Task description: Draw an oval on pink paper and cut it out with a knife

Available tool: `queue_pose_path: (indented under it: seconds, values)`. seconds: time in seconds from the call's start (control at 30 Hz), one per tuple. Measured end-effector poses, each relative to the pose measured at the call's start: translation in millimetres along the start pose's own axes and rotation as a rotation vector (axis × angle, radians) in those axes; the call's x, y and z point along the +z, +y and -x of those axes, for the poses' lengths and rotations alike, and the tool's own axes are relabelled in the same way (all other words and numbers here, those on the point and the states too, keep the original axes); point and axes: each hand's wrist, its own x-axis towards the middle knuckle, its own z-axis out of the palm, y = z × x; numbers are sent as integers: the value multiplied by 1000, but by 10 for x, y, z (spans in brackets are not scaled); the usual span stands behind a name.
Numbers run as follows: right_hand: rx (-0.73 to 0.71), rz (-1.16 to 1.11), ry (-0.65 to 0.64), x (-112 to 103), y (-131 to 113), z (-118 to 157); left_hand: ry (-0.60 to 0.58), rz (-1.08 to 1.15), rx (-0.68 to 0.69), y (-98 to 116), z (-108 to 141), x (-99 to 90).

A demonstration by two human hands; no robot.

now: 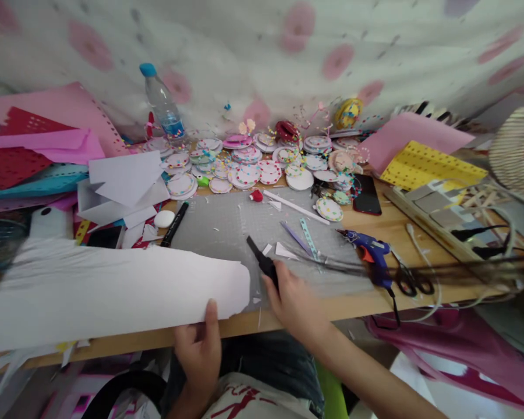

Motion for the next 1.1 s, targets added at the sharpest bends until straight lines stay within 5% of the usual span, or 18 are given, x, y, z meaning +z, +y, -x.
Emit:
queue_pose_path:
  seconds: [0.13,0.27,0.4,0.47,0.53,0.63,0.8,0.87,0.97,1.0,1.1]
  values:
    - [-39,124,116,-92,227,-221,-8,-66,96,107,-493,-181]
    - [-181,200,170,-90,328,-500,-91,-48,399,172,-981,-292]
    - [-236,-181,279,-168,261,-578,-290,-93,686,224,-1231,-266]
    - [-223,-557,96,-268,212,-524,-350,-105,804,205,-1270,-222]
    - [-213,-859,-238,-365,179,-445,-407,-152,964,157,-1270,-183]
    - [-176,-1134,-601,-402,151,-342,-470,-225,1101,88,-1208,-164]
    - [-10,-1201,-606,-240,81,-280,-537,-256,1140,76,-1008,-227]
    - [-46,-1125,-598,-234,66,-271,-475,-239,1027,114,-958,-278]
    - [-128,-972,-545,-345,64,-234,-328,40,505,241,-977,-373]
    - [-161,-910,-526,-397,59,-214,-343,180,265,298,-1001,-404]
    - [-268,-726,-482,-527,17,-147,-660,351,-401,456,-1051,-479]
